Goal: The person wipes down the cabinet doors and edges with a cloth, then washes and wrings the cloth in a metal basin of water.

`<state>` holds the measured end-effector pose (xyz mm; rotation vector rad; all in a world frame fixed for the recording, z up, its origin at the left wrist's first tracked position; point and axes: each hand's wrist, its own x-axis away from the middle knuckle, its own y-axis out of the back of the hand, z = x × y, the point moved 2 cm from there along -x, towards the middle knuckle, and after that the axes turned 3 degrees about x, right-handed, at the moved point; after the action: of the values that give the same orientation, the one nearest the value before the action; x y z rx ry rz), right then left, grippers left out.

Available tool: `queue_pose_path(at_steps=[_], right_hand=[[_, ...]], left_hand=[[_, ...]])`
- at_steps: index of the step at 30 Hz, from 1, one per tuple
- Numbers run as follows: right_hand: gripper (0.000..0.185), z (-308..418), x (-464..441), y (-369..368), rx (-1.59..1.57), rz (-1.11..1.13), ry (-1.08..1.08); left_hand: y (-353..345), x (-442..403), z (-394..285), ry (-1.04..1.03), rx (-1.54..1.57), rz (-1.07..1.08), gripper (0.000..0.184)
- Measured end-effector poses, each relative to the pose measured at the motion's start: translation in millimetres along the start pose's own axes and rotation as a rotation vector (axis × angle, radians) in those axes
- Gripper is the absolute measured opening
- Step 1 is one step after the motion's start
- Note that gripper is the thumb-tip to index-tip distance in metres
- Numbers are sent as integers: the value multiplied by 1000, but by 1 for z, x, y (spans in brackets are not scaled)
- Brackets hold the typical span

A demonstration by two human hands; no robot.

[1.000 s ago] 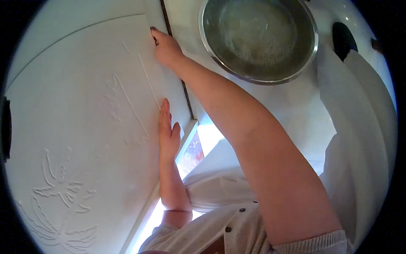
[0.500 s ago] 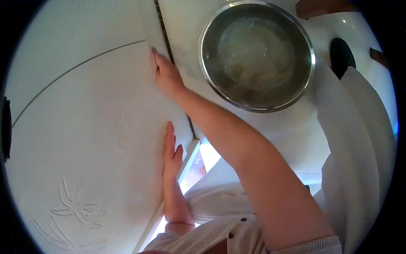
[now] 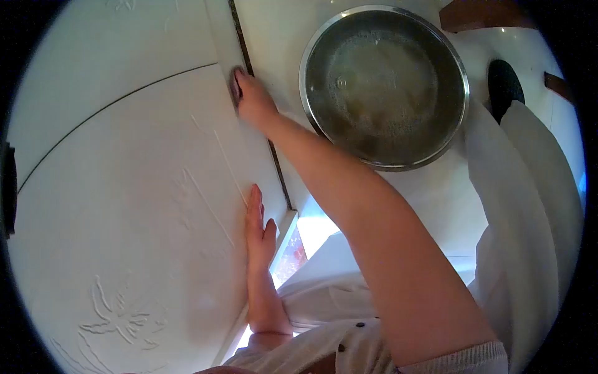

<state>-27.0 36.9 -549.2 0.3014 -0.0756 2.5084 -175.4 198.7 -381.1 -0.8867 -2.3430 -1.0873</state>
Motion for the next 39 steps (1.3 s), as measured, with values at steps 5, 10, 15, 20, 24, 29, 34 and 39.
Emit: queue_pose_path(at_steps=[5, 10, 15, 20, 24, 29, 34, 39], right_hand=[[41, 10, 19, 1, 70, -2, -105], [40, 23, 0, 9, 103, 21, -119], [42, 29, 30, 1, 157, -75, 36], [41, 51, 27, 27, -64, 136, -297], [40, 49, 37, 20, -163, 44, -209], [45, 42, 62, 29, -119, 11, -230], [51, 98, 78, 40, -333, -24, 13], [51, 138, 63, 20, -158, -95, 190]], left_hand=[[1, -3, 7, -48, -81, 9, 74], [0, -2, 10, -36, -1, 10, 75], [1, -1, 10, -24, 48, 30, 80], [0, -2, 13, -29, 52, 23, 81], [2, -2, 12, -23, 67, 28, 82], [1, 0, 10, -31, 36, 25, 82], [3, 0, 7, -52, -19, 21, 78], [3, -1, 2, -85, -67, 5, 71]])
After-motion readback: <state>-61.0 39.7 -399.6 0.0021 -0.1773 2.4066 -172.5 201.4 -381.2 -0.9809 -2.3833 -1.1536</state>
